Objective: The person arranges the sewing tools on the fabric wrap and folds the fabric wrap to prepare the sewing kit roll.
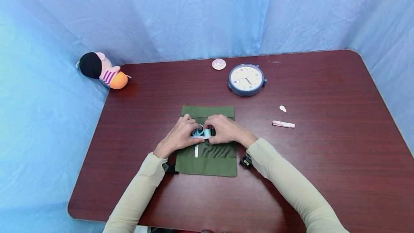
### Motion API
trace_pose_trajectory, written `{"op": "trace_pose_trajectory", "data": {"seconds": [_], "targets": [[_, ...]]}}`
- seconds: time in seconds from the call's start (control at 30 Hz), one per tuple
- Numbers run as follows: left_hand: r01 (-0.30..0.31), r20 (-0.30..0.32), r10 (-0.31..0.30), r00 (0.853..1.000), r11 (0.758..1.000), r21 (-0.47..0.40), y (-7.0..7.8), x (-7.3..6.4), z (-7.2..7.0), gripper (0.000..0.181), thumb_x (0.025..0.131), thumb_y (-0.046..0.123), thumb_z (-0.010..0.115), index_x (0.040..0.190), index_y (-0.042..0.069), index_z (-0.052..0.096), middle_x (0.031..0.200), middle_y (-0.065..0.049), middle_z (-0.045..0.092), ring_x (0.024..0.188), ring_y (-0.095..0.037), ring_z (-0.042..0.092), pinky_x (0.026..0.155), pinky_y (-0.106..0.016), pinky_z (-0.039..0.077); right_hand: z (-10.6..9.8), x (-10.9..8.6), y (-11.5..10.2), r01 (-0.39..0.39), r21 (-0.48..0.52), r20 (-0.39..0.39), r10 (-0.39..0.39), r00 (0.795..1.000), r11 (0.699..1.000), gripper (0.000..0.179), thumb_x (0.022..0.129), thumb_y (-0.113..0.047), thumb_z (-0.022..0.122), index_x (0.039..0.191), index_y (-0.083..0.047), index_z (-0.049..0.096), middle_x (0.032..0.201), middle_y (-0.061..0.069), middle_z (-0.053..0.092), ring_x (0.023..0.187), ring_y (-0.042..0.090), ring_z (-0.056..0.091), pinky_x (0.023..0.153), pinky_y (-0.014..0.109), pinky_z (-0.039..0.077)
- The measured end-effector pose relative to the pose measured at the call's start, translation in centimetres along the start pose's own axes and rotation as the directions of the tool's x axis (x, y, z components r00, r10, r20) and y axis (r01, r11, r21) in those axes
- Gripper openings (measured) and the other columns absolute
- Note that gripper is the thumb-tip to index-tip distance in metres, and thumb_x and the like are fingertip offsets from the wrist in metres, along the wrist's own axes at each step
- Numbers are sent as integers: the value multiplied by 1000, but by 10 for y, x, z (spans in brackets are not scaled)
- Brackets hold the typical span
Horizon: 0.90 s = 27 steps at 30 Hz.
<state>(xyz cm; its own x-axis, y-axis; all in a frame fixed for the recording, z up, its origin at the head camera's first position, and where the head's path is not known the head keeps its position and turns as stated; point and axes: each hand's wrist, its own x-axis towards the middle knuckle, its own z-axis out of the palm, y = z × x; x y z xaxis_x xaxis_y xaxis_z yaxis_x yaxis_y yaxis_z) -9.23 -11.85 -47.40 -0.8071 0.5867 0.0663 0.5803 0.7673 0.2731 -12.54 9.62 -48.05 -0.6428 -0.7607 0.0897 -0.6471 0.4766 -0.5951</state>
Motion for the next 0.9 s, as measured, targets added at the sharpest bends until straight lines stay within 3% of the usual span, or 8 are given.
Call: {"op": "trace_pose_trajectory", "data": {"seconds": [0.2, 0.43, 0.6, 0.77, 0.9], "targets": [[6, 11, -5, 1000, 1000, -13, 1, 1, 0, 36, 80, 42, 83, 99, 12, 76, 90, -1, 70, 87, -21, 48, 79, -35, 39, -1, -2, 1, -38, 37, 13, 37, 999, 999, 30, 72, -17, 77, 102, -13, 74, 91, -2, 67, 80, 10, 58, 73, 26, 49], [21, 19, -21, 1000, 999, -34, 1, 1, -2, 36, 81, 40, 83, 100, 11, 76, 94, -2, 71, 88, -21, 47, 78, -34, 38, -4, -8, -10, -38, -66, 8, 38, 999, 997, 33, 78, -20, 80, 108, -9, 71, 101, 4, 70, 89, 15, 61, 79, 34, 52], [19, 13, -19, 1000, 999, -30, 1, 0, -3, 37, 80, 41, 83, 100, 11, 76, 93, -3, 72, 87, -21, 47, 78, -35, 39, -3, -10, -17, -23, -143, -30, 19, 999, 989, 32, 79, -17, 79, 108, -6, 71, 99, 6, 71, 85, 16, 61, 74, 33, 52], [20, 13, -20, 1000, 999, -25, 2, 0, -3, 37, 81, 42, 82, 101, 11, 76, 93, -3, 72, 87, -21, 47, 79, -35, 39, 0, -10, -15, -32, -117, -67, 24, 997, 993, 30, 75, -17, 78, 103, -7, 73, 89, 3, 69, 75, 12, 57, 66, 27, 49], [24, 29, -24, 999, 1000, -19, 2, 1, -3, 38, 81, 43, 82, 102, 11, 76, 92, -2, 71, 87, -20, 47, 78, -35, 38, 2, -9, -12, -3, -76, -58, -2, 998, 997, 31, 73, -13, 76, 103, -7, 73, 93, 3, 69, 79, 13, 58, 70, 29, 49]]}}
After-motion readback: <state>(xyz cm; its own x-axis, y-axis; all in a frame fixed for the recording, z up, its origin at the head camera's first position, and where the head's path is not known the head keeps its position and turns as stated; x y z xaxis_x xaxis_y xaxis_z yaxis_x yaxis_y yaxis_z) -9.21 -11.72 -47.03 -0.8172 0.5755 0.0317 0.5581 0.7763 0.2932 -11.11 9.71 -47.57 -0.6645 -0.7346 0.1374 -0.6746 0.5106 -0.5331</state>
